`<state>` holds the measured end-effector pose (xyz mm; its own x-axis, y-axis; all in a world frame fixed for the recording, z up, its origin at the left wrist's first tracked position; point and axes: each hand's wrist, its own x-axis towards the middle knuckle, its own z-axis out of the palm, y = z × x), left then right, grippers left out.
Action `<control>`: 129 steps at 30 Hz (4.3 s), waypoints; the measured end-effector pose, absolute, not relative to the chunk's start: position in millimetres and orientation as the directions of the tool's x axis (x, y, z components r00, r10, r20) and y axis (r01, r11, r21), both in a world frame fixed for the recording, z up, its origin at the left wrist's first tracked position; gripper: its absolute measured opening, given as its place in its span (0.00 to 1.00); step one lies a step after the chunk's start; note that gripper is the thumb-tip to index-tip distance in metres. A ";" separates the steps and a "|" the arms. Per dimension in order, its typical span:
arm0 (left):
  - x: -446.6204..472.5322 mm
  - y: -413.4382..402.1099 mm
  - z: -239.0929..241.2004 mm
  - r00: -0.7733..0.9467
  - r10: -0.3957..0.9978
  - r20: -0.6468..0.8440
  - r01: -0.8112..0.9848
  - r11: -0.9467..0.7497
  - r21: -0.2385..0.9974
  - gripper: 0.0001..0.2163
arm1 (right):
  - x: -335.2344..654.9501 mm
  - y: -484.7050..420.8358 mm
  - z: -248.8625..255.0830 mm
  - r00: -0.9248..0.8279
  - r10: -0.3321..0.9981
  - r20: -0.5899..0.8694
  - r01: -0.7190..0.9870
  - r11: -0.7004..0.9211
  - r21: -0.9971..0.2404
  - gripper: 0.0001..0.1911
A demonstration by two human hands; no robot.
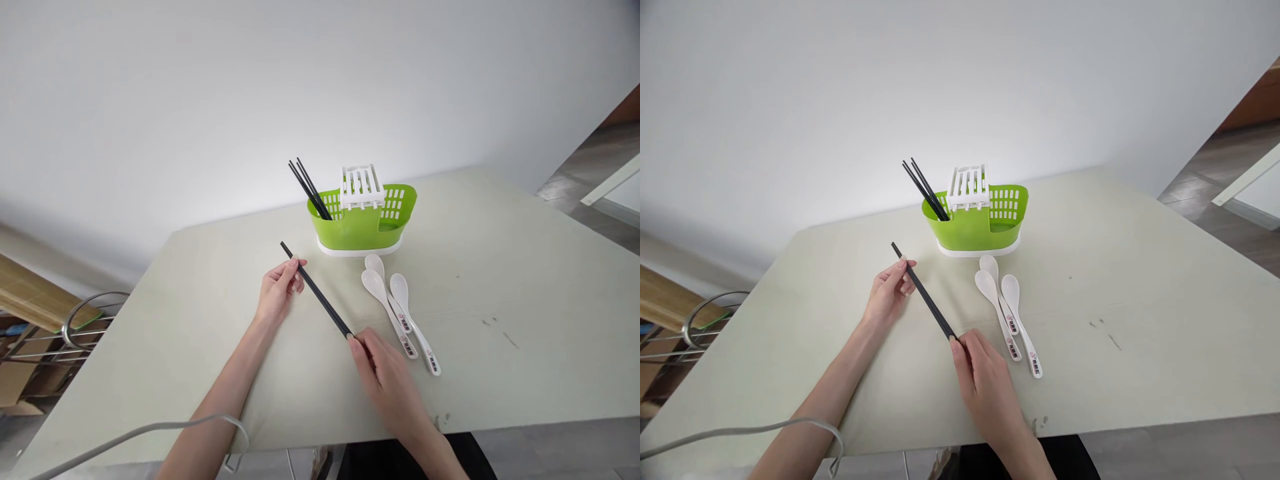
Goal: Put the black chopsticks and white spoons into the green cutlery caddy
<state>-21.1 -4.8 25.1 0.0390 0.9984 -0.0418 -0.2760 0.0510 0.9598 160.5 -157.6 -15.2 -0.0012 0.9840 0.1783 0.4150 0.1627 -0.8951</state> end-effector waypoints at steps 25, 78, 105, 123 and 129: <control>-26.8 53.6 178.5 -0.261 0.758 0.597 0.142 -0.582 0.801 0.18 | 157.4 -156.1 -10.5 -0.131 0.979 0.155 0.343 0.191 -0.919 0.19; 7.5 162.6 94.4 -0.065 0.915 0.399 0.711 -0.238 0.662 0.17 | 154.4 -150.8 -12.9 -0.134 0.981 0.138 0.223 0.166 -0.961 0.15; -22.3 38.9 4.7 0.053 0.994 0.092 0.343 -0.104 0.933 0.21 | 155.6 -154.4 -13.1 -0.120 0.984 0.132 0.300 0.162 -0.940 0.15; -16.3 22.6 3.3 0.087 0.994 0.059 0.421 -0.090 0.903 0.21 | 160.8 -152.6 -5.6 -0.236 0.960 0.154 0.395 0.239 -0.887 0.14; -15.9 20.5 4.8 0.085 0.995 0.057 0.442 -0.089 0.893 0.21 | 206.2 -136.5 29.7 -0.222 0.961 0.165 0.363 0.239 -0.901 0.15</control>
